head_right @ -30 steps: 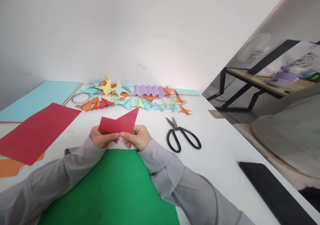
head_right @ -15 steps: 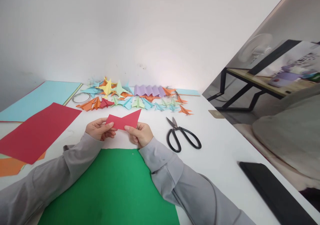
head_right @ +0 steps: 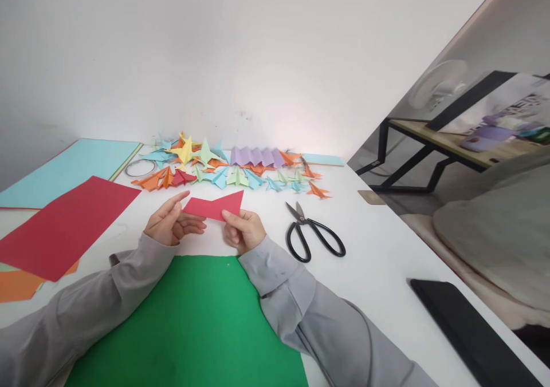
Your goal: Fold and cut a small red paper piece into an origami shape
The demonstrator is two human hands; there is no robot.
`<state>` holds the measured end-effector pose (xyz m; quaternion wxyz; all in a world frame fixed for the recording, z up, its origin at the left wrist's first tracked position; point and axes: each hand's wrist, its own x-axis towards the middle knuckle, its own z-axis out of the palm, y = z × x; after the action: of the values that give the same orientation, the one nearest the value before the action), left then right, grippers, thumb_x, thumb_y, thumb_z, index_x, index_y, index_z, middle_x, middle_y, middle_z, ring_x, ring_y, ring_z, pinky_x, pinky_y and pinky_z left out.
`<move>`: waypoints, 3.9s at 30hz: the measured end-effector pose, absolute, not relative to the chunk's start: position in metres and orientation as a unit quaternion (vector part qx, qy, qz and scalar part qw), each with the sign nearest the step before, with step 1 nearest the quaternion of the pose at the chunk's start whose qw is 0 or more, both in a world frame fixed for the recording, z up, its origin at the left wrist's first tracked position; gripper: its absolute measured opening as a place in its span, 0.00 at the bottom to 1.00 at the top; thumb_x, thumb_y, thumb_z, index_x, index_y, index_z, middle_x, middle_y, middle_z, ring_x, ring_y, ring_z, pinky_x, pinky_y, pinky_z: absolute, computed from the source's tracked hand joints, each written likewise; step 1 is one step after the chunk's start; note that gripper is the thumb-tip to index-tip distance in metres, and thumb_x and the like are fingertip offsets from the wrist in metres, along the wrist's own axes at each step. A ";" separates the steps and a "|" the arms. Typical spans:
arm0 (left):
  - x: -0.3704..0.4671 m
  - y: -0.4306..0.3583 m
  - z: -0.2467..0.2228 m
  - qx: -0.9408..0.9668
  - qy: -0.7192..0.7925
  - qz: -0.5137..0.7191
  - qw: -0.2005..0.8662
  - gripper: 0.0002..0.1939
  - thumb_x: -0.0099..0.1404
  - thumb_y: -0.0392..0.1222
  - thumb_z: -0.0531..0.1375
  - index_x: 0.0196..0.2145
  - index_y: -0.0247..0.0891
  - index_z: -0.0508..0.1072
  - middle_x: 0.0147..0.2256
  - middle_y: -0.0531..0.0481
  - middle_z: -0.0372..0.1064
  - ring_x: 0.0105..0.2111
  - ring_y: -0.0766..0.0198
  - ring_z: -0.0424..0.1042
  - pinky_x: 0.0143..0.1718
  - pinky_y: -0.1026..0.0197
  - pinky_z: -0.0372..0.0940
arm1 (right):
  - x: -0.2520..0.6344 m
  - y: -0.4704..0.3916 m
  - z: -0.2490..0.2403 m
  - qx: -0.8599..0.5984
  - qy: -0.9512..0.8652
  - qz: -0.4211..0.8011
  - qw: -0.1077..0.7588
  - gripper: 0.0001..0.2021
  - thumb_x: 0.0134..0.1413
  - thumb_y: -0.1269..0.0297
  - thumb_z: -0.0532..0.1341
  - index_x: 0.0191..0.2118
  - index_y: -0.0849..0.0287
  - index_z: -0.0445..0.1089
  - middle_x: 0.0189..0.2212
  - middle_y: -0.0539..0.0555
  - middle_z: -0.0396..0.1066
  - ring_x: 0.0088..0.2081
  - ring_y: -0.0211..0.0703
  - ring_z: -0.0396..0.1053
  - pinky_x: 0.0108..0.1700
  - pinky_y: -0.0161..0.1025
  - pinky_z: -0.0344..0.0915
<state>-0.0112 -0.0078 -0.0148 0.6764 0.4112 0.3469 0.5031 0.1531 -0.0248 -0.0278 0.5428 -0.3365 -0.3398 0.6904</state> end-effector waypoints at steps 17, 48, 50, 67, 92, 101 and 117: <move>-0.009 -0.009 -0.011 0.571 0.394 0.650 0.309 0.03 0.49 0.38 0.64 0.22 0.38 0.73 0.31 0.48 0.68 0.34 0.63 0.69 0.36 0.62 0.65 | 0.161 -0.021 -0.029 -0.276 -0.295 0.738 0.541 0.24 0.44 0.45 0.59 0.11 0.59 0.60 0.07 0.45 0.54 0.09 0.30 0.48 0.10 0.29 0.42; -0.004 -0.011 -0.021 0.542 0.434 0.560 0.452 0.05 0.46 0.40 0.64 0.21 0.36 0.77 0.24 0.49 0.75 0.25 0.65 0.71 0.28 0.64 0.67 | 0.151 -0.033 -0.035 -0.427 -0.499 0.605 0.450 0.16 0.35 0.53 0.68 0.24 0.61 0.69 0.13 0.45 0.65 0.14 0.29 0.56 0.17 0.30 0.49; -0.005 -0.011 -0.021 0.551 0.441 0.538 0.461 0.06 0.46 0.42 0.64 0.21 0.36 0.77 0.22 0.50 0.74 0.25 0.64 0.71 0.29 0.64 0.66 | 0.149 -0.035 -0.034 -0.425 -0.512 0.599 0.445 0.17 0.36 0.51 0.67 0.25 0.61 0.69 0.15 0.46 0.67 0.16 0.30 0.58 0.19 0.31 0.52; -0.004 -0.011 -0.017 0.503 0.449 0.488 0.555 0.11 0.44 0.46 0.65 0.21 0.34 0.75 0.19 0.52 0.69 0.20 0.67 0.65 0.22 0.65 0.60 | 0.145 -0.039 -0.033 -0.444 -0.533 0.579 0.430 0.18 0.39 0.49 0.64 0.23 0.61 0.67 0.15 0.46 0.64 0.17 0.31 0.57 0.20 0.31 0.51; -0.005 -0.011 -0.015 0.594 0.443 0.438 0.508 0.14 0.52 0.44 0.58 0.13 0.36 0.71 0.14 0.54 0.65 0.17 0.69 0.61 0.19 0.65 0.56 | 0.137 -0.049 -0.029 -0.430 -0.585 0.553 0.410 0.16 0.44 0.51 0.61 0.21 0.59 0.61 0.13 0.44 0.57 0.16 0.31 0.53 0.20 0.32 0.49; -0.004 -0.009 -0.021 0.633 0.387 0.455 0.493 0.07 0.49 0.42 0.62 0.19 0.37 0.77 0.22 0.49 0.74 0.24 0.63 0.70 0.28 0.62 0.64 | 0.131 -0.045 -0.032 -0.451 -0.536 0.548 0.457 0.15 0.47 0.51 0.57 0.22 0.58 0.61 0.11 0.44 0.60 0.13 0.31 0.57 0.15 0.31 0.50; -0.005 -0.007 -0.018 0.516 0.521 0.506 0.455 0.12 0.49 0.45 0.63 0.15 0.36 0.71 0.15 0.53 0.68 0.17 0.67 0.66 0.19 0.65 0.59 | 0.129 -0.045 -0.024 -0.474 -0.514 0.565 0.438 0.05 0.38 0.65 0.56 0.19 0.58 0.64 0.09 0.43 0.60 0.12 0.31 0.56 0.15 0.30 0.50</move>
<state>-0.0050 -0.0073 -0.0175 0.4546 0.5156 0.5211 0.5059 0.1290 -0.0453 -0.0242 0.4379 -0.4742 -0.5141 0.5650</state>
